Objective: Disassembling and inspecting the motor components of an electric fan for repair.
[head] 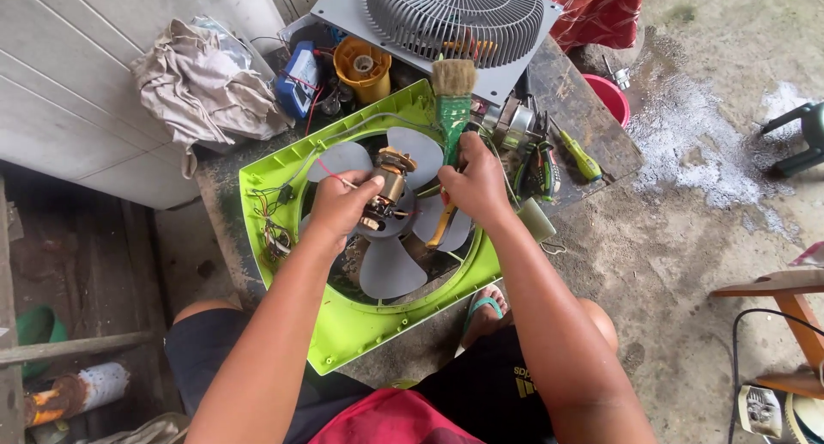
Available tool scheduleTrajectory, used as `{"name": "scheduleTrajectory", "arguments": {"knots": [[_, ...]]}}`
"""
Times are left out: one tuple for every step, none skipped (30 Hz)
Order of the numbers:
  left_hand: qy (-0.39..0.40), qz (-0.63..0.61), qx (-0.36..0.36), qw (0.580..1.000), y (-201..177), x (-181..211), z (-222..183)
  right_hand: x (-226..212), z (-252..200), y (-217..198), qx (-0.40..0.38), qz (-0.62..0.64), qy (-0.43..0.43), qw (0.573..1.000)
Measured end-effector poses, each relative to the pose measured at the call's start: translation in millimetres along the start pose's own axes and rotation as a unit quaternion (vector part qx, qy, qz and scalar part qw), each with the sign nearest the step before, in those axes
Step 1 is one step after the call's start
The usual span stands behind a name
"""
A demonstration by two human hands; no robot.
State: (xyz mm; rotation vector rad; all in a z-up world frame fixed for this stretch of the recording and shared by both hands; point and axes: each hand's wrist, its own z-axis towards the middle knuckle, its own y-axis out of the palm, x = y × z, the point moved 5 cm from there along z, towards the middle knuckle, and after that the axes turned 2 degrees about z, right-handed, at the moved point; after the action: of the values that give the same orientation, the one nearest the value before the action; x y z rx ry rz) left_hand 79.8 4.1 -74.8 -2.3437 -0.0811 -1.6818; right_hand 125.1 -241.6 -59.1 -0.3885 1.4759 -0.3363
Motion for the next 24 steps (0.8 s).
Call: {"name": "scheduleTrajectory", "arguments": {"knots": [[0.000,0.000,0.000,1.000,0,1,0,3,0,2,0.000,0.000,0.000,1.000],[0.005,0.059,0.007,0.998,0,2,0,5,1,4,-0.003,0.002,-0.007,1.000],[0.010,0.119,0.014,0.993,0,4,0,8,2,5,-0.006,0.005,-0.014,1.000],[0.008,0.120,0.013,0.993,0,10,-4,8,1,5,-0.007,0.006,-0.011,1.000],[0.008,0.181,0.007,0.983,1,16,-7,7,0,4,-0.006,0.013,-0.021,1.000],[0.010,0.241,0.002,0.971,2,22,-10,6,1,4,-0.005,0.019,-0.032,0.999],[0.008,0.241,0.001,0.970,3,36,-21,8,0,4,-0.005,0.020,-0.031,0.999],[0.008,0.298,-0.012,0.954,7,50,-31,8,0,4,-0.006,0.028,-0.042,0.999],[0.007,0.354,-0.025,0.935,10,64,-41,8,0,3,-0.006,0.036,-0.053,0.998],[0.007,0.354,-0.027,0.935,13,64,-42,7,-1,2,-0.006,0.036,-0.050,0.998],[0.013,0.374,-0.024,0.927,15,64,-43,5,-2,1,-0.007,0.039,-0.056,0.998],[0.018,0.394,-0.022,0.919,17,64,-44,4,-4,1,-0.010,0.042,-0.061,0.997],[0.016,0.394,-0.024,0.919,16,58,-41,5,-6,1,-0.010,0.042,-0.058,0.997],[0.016,0.381,-0.025,0.924,16,53,-38,4,-6,1,-0.007,0.048,-0.065,0.997],[0.015,0.368,-0.026,0.929,16,49,-34,3,-7,0,-0.004,0.054,-0.072,0.996],[0.014,0.369,-0.025,0.929,16,50,-35,2,-7,-1,-0.005,0.054,-0.071,0.996],[0.018,0.361,-0.031,0.932,18,51,-35,1,-8,-1,-0.005,0.060,-0.075,0.995],[0.021,0.354,-0.036,0.934,17,52,-36,-1,-9,-1,-0.005,0.066,-0.079,0.995],[0.020,0.354,-0.035,0.934,16,44,-31,1,-9,1,-0.006,0.067,-0.080,0.995],[0.015,0.295,-0.030,0.955,14,37,-26,4,-8,1,-0.002,0.060,-0.074,0.995],[0.011,0.234,-0.025,0.972,13,30,-20,6,-7,1,0.002,0.052,-0.068,0.996],[0.011,0.234,-0.025,0.972,13,22,-17,10,-6,5,0.003,0.052,-0.068,0.996],[-0.008,0.105,-0.028,0.994,12,13,-13,15,-4,7,0.010,0.046,-0.062,0.997],[-0.027,-0.027,-0.031,0.999,13,4,-10,20,-2,9,0.018,0.039,-0.056,0.998]]}}
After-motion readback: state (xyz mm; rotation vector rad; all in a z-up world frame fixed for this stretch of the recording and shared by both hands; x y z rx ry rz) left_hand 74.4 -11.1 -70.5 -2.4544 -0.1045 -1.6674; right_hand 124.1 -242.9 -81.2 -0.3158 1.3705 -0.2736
